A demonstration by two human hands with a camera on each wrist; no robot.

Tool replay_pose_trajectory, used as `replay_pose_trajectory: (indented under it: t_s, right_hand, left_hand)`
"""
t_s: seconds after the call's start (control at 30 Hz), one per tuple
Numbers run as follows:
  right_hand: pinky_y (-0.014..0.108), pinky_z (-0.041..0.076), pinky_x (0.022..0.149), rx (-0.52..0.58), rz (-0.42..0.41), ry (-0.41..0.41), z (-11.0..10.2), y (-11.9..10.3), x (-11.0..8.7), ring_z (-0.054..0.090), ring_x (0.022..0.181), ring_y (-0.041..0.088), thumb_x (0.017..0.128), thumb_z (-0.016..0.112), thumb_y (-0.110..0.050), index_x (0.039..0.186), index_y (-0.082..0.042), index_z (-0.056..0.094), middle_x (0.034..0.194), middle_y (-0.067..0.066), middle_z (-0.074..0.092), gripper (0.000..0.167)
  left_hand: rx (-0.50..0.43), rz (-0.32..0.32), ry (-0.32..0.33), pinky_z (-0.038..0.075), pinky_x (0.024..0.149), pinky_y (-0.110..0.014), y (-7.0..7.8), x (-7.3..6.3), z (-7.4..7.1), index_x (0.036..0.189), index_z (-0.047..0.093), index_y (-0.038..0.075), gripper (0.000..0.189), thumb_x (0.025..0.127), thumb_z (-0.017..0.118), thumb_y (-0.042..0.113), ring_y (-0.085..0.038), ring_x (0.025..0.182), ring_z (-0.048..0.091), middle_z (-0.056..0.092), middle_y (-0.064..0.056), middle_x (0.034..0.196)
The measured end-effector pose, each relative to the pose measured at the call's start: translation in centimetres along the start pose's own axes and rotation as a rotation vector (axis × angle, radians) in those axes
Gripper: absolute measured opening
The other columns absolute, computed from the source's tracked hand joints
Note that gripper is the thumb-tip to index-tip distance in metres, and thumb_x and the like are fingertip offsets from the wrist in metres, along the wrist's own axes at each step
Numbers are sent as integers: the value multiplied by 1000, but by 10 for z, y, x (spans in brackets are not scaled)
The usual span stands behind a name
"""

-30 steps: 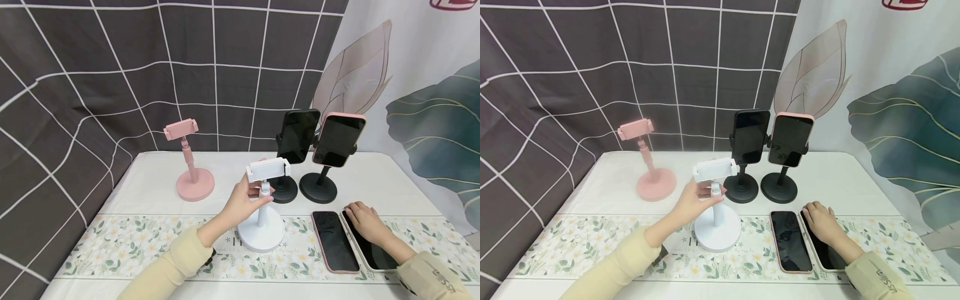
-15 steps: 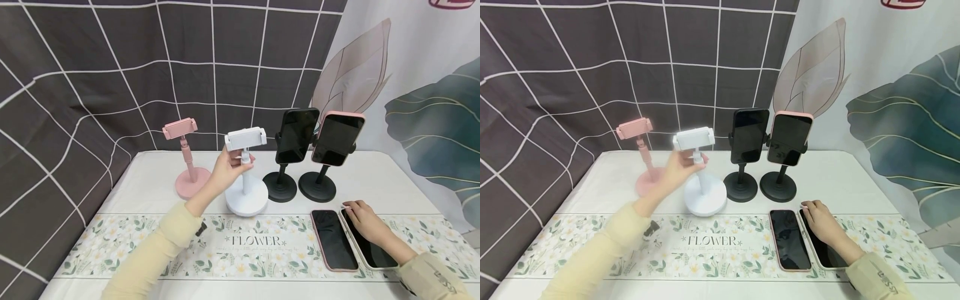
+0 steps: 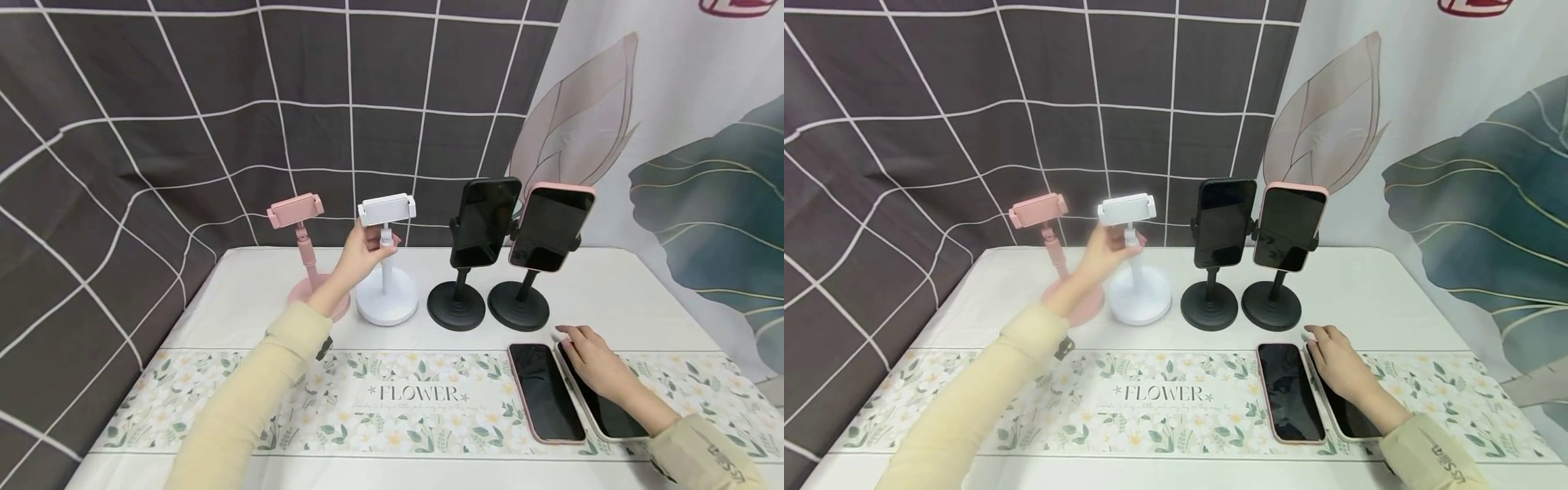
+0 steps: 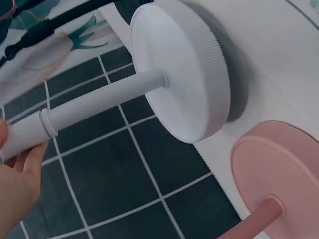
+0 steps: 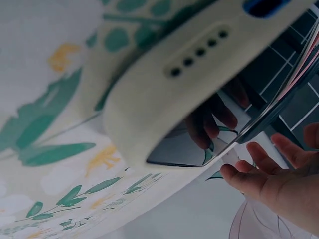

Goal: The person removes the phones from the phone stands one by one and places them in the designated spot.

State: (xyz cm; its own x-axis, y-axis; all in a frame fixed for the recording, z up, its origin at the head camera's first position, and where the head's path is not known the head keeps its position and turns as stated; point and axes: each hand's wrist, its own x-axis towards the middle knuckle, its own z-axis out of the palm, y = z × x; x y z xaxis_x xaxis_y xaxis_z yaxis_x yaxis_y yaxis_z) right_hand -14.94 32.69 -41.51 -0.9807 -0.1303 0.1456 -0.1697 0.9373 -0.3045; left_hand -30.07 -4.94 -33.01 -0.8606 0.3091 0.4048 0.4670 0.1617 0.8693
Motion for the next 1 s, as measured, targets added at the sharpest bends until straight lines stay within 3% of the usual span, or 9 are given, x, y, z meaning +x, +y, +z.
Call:
replay_pose_trajectory:
  t_s: [0.13,0.3,0.57,0.9,1.0]
  right_hand:
    - [58,45,79,4,-33,29,-1,-3,-3,53,98,48,94,47,0,126,12,44,108,34,52,34]
    - [58,45,79,-2,-30,39,-4,-8,-3,53,99,47,93,48,0,130,10,39,110,33,52,40]
    - [61,42,86,33,-27,18,-15,-24,1,46,111,50,92,44,1,136,9,34,123,34,45,45]
    - [62,41,89,51,-92,85,-18,-50,7,42,116,50,90,47,4,135,9,36,127,33,43,47]
    - [58,43,86,65,-126,110,-18,-60,10,44,114,47,90,48,5,135,7,37,127,31,44,46]
  left_hand:
    - [-6,-25,0,54,88,-36,-6,2,-2,132,31,-3,60,82,63,-10,-42,100,63,61,-33,106]
    - [-25,-46,53,54,88,-36,-12,5,-3,131,32,-4,59,81,63,-11,-44,100,63,61,-34,106]
    - [-24,-52,91,53,89,-35,-15,7,-5,132,30,-6,60,82,62,-12,-45,101,62,60,-36,107]
    - [-24,-90,42,51,94,-37,-19,12,-8,135,27,-6,58,87,58,-8,-45,107,59,58,-36,112]
    - [-37,-115,71,49,96,-39,-19,9,-3,140,21,-3,64,87,58,-7,-44,110,58,56,-35,118]
